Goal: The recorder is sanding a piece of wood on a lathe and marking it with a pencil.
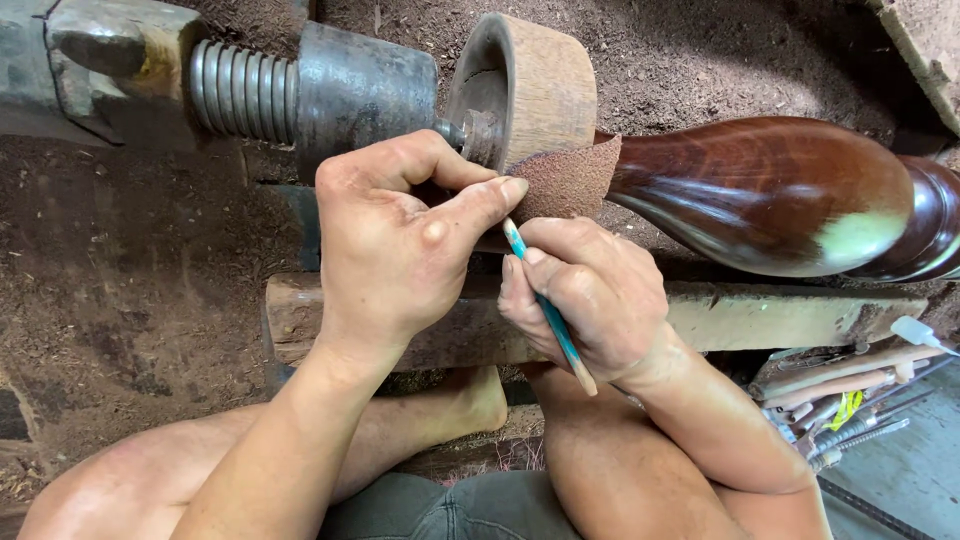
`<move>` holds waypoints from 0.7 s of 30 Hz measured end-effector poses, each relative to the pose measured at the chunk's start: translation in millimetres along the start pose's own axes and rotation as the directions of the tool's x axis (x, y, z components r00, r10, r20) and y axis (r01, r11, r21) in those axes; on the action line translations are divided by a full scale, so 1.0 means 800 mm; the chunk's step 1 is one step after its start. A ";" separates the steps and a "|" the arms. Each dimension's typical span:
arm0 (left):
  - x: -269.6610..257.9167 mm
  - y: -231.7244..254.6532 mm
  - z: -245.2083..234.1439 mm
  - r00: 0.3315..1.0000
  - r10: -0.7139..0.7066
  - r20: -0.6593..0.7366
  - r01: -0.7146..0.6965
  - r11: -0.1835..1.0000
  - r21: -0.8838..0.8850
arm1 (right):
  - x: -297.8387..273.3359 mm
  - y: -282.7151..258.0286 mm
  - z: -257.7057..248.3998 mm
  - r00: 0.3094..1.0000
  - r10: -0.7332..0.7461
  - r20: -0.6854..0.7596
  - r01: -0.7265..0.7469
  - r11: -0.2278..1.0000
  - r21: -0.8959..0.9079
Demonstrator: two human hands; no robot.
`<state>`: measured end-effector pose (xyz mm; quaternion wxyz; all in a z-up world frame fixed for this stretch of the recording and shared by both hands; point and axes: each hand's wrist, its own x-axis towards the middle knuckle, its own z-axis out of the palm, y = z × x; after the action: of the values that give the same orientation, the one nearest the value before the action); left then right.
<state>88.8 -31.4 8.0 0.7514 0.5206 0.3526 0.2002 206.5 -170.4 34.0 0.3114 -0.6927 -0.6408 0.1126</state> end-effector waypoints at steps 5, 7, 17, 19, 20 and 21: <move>0.000 0.002 0.001 1.000 0.010 -0.010 -0.009 0.999 0.039 | -0.003 0.000 0.002 0.999 -0.022 -0.039 0.021 0.999 -0.024; 0.001 0.001 0.001 1.000 0.014 -0.014 -0.013 0.999 0.044 | -0.003 -0.001 0.001 1.000 -0.006 -0.017 0.006 1.000 -0.007; 0.001 0.001 0.005 0.999 0.009 -0.038 -0.008 1.000 0.028 | -0.003 0.002 0.010 0.999 -0.005 -0.041 0.004 1.000 -0.015; 0.000 0.000 0.005 0.999 -0.004 -0.043 0.006 0.999 0.043 | -0.002 0.003 0.012 0.997 -0.030 -0.070 0.028 0.999 -0.026; 0.001 0.000 0.005 0.999 -0.002 -0.044 0.004 0.999 0.043 | -0.002 0.002 0.011 0.997 -0.032 -0.071 0.030 0.999 -0.027; 0.001 0.000 0.005 0.999 0.005 -0.047 -0.002 0.999 0.044 | -0.003 0.002 0.010 0.997 -0.032 -0.064 0.031 0.999 -0.020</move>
<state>92.3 -33.7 8.4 0.7310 0.5328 0.3734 0.2058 203.0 -170.1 26.4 0.3273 -0.6885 -0.6423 0.0792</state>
